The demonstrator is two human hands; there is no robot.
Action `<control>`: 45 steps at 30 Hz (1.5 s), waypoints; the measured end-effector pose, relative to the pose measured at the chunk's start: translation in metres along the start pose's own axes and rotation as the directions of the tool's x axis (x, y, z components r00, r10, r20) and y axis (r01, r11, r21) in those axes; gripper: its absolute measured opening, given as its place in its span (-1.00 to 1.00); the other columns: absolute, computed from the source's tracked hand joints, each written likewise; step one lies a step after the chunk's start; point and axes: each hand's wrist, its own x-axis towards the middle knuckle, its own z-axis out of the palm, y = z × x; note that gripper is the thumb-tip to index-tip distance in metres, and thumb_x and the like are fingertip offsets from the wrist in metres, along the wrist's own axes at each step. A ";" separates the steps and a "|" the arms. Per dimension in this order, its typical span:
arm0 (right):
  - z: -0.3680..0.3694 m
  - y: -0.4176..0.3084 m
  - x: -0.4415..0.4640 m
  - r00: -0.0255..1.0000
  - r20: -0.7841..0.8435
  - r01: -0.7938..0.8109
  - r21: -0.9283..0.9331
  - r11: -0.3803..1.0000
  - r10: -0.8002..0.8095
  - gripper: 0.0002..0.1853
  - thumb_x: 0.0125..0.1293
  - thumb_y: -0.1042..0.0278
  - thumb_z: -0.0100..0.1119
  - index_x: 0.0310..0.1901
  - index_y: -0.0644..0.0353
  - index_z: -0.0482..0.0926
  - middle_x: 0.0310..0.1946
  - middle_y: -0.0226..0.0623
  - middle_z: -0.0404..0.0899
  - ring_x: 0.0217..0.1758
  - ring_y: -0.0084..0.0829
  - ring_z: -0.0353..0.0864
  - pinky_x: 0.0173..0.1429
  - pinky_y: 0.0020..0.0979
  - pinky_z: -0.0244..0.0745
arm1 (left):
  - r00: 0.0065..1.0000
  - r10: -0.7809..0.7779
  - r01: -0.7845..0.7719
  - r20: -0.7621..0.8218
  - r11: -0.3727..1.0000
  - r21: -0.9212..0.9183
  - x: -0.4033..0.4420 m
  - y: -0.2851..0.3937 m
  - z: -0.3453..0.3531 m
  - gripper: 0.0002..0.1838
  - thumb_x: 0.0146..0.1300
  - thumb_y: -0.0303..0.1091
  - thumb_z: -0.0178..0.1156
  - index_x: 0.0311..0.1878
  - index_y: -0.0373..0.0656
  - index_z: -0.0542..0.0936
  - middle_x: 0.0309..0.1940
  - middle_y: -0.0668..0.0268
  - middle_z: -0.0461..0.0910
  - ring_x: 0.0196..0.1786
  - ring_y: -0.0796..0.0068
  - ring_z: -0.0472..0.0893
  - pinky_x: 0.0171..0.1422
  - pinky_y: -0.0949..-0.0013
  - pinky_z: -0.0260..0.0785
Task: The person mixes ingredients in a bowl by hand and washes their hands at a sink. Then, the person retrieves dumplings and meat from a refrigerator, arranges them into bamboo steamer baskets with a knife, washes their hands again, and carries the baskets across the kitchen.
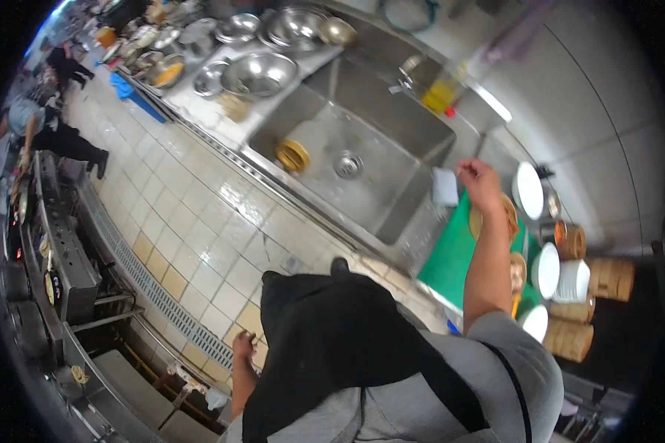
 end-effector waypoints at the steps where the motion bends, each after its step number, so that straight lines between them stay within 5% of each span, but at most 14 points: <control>1: 0.021 -0.015 0.008 0.999 0.039 -0.018 0.201 0.979 0.010 -0.76 0.22 0.37 0.26 -0.09 0.22 0.68 -0.32 -0.26 0.71 -0.29 -0.45 0.63 -0.10 -0.38 0.52 | 1.000 -0.017 0.017 0.015 1.000 0.021 -0.003 0.009 -0.005 -0.50 0.28 -0.33 0.25 0.29 -0.16 0.45 -0.32 0.22 0.62 -0.55 0.46 0.54 -0.57 0.33 0.36; 2: 0.044 -0.028 0.017 0.997 0.079 -0.036 0.394 0.919 0.006 -0.75 0.19 0.35 0.27 -0.10 0.19 0.69 -0.31 -0.21 0.71 -0.29 -0.41 0.63 -0.07 -0.38 0.51 | 1.000 0.010 -0.010 -0.015 1.000 -0.006 0.005 0.007 -0.011 -0.50 0.28 -0.33 0.25 0.29 -0.16 0.45 -0.32 0.22 0.62 -0.55 0.46 0.54 -0.57 0.33 0.36; 6: 0.119 -0.078 0.041 0.984 0.170 0.069 -0.069 0.995 -0.057 -0.72 0.19 0.31 0.30 -0.07 0.18 0.68 -0.19 -0.11 0.71 -0.17 -0.24 0.71 -0.01 -0.30 0.55 | 0.999 0.044 -0.043 0.011 0.996 -0.075 0.052 -0.008 -0.040 -0.45 0.24 -0.34 0.28 0.30 -0.20 0.43 -0.19 0.10 0.65 -0.44 0.29 0.57 -0.49 0.22 0.43; 10: 0.144 -0.168 0.067 0.990 0.110 0.088 -0.002 0.996 -0.087 -0.69 0.19 0.29 0.30 -0.05 0.18 0.68 -0.18 -0.07 0.71 -0.11 -0.16 0.71 0.02 -0.27 0.56 | 0.973 -0.193 0.169 -0.128 0.970 -0.176 0.048 0.068 -0.100 -0.43 0.21 -0.37 0.31 0.30 -0.20 0.43 -0.17 0.06 0.65 -0.37 0.22 0.62 -0.41 0.17 0.46; 15: 0.147 -0.283 0.115 0.984 -0.044 0.176 0.061 0.983 -0.173 -0.70 0.20 0.28 0.30 -0.04 0.17 0.67 -0.22 -0.14 0.72 -0.19 -0.20 0.70 -0.03 -0.28 0.54 | 0.946 -0.311 0.259 -0.091 0.893 -0.368 0.116 0.066 -0.192 -0.41 0.21 -0.39 0.30 0.31 -0.19 0.40 -0.18 0.09 0.65 -0.39 0.20 0.62 -0.39 0.13 0.42; 19: 0.126 -0.375 0.149 0.954 -0.128 0.279 0.061 0.958 -0.270 -0.69 0.22 0.27 0.30 -0.03 0.18 0.67 -0.27 -0.17 0.72 -0.25 -0.29 0.69 -0.08 -0.33 0.54 | 0.907 -0.394 0.283 -0.148 0.832 -0.478 0.158 0.082 -0.260 -0.43 0.18 -0.41 0.27 0.29 -0.22 0.41 -0.33 0.13 0.56 -0.55 0.33 0.50 -0.59 0.30 0.24; 22: 0.114 -0.430 0.182 0.915 -0.173 0.395 0.217 0.892 -0.363 -0.71 0.24 0.30 0.31 -0.03 0.22 0.66 -0.31 -0.19 0.72 -0.30 -0.47 0.66 -0.12 -0.43 0.53 | 0.899 -0.376 0.258 -0.224 0.869 -0.423 0.187 0.113 -0.288 -0.49 0.24 -0.37 0.23 0.28 -0.11 0.46 -0.13 0.11 0.57 -0.41 0.20 0.58 -0.37 0.15 0.44; 24: 0.105 -0.473 0.205 0.831 -0.222 0.529 0.037 0.848 -0.509 -0.71 0.25 0.33 0.30 -0.02 0.22 0.65 -0.30 -0.18 0.72 -0.29 -0.46 0.67 -0.12 -0.42 0.53 | 0.919 -0.338 0.226 -0.205 0.875 -0.428 0.205 0.141 -0.299 -0.48 0.24 -0.37 0.23 0.29 -0.15 0.45 -0.13 0.10 0.58 -0.42 0.23 0.59 -0.37 0.16 0.44; 28: 0.103 -0.553 0.262 0.736 -0.242 0.661 0.048 0.749 -0.633 -0.70 0.26 0.31 0.29 -0.01 0.23 0.65 -0.26 -0.16 0.72 -0.23 -0.39 0.69 -0.09 -0.40 0.53 | 0.938 -0.284 0.160 -0.199 0.863 -0.479 0.232 0.179 -0.297 -0.40 0.21 -0.36 0.28 0.31 -0.25 0.38 -0.20 0.09 0.61 -0.51 0.35 0.54 -0.57 0.33 0.29; 31: 0.101 -0.618 0.301 0.619 -0.264 0.757 -0.050 0.651 -0.740 -0.69 0.26 0.27 0.28 -0.02 0.24 0.64 -0.24 -0.14 0.72 -0.18 -0.30 0.70 -0.05 -0.35 0.53 | 0.958 -0.240 0.126 -0.156 0.843 -0.523 0.246 0.200 -0.291 -0.41 0.22 -0.36 0.26 0.32 -0.22 0.39 -0.16 0.13 0.62 -0.49 0.34 0.55 -0.54 0.26 0.34; 33: 0.109 -0.652 0.338 0.606 -0.248 0.767 -0.067 0.638 -0.756 -0.68 0.25 0.25 0.28 -0.03 0.24 0.65 -0.23 -0.13 0.72 -0.17 -0.26 0.70 -0.04 -0.33 0.53 | 0.972 -0.209 0.116 -0.109 0.828 -0.548 0.243 0.213 -0.296 -0.42 0.22 -0.37 0.25 0.33 -0.21 0.39 -0.15 0.15 0.63 -0.48 0.34 0.56 -0.51 0.21 0.37; 35: 0.115 -0.690 0.372 0.580 -0.223 0.786 -0.098 0.610 -0.783 -0.68 0.24 0.24 0.29 -0.03 0.23 0.65 -0.23 -0.13 0.72 -0.17 -0.23 0.70 -0.04 -0.31 0.54 | 0.958 -0.272 0.224 -0.095 0.910 -0.350 0.228 0.235 -0.298 -0.43 0.21 -0.34 0.26 0.32 -0.13 0.42 -0.16 0.19 0.63 -0.42 0.28 0.60 -0.41 0.14 0.43; 38: 0.131 -0.736 0.424 0.658 -0.187 0.713 -0.159 0.683 -0.730 -0.71 0.25 0.28 0.26 -0.05 0.24 0.65 -0.27 -0.18 0.71 -0.18 -0.34 0.68 -0.04 -0.35 0.53 | 0.960 -0.273 0.253 -0.062 0.941 -0.224 0.245 0.220 -0.313 -0.50 0.22 -0.30 0.25 0.24 -0.18 0.48 -0.15 0.17 0.65 -0.34 0.30 0.63 -0.30 0.19 0.45; 45: 0.172 -0.795 0.561 0.821 0.001 0.464 -0.583 0.667 -0.571 -0.77 0.17 0.28 0.29 -0.14 0.11 0.70 -0.14 -0.15 0.71 -0.04 -0.15 0.70 0.04 -0.18 0.57 | 0.957 -0.286 0.278 -0.044 0.951 -0.135 0.324 0.192 -0.391 -0.58 0.25 -0.20 0.22 0.06 -0.30 0.63 -0.13 0.14 0.70 -0.17 0.36 0.69 -0.04 0.30 0.50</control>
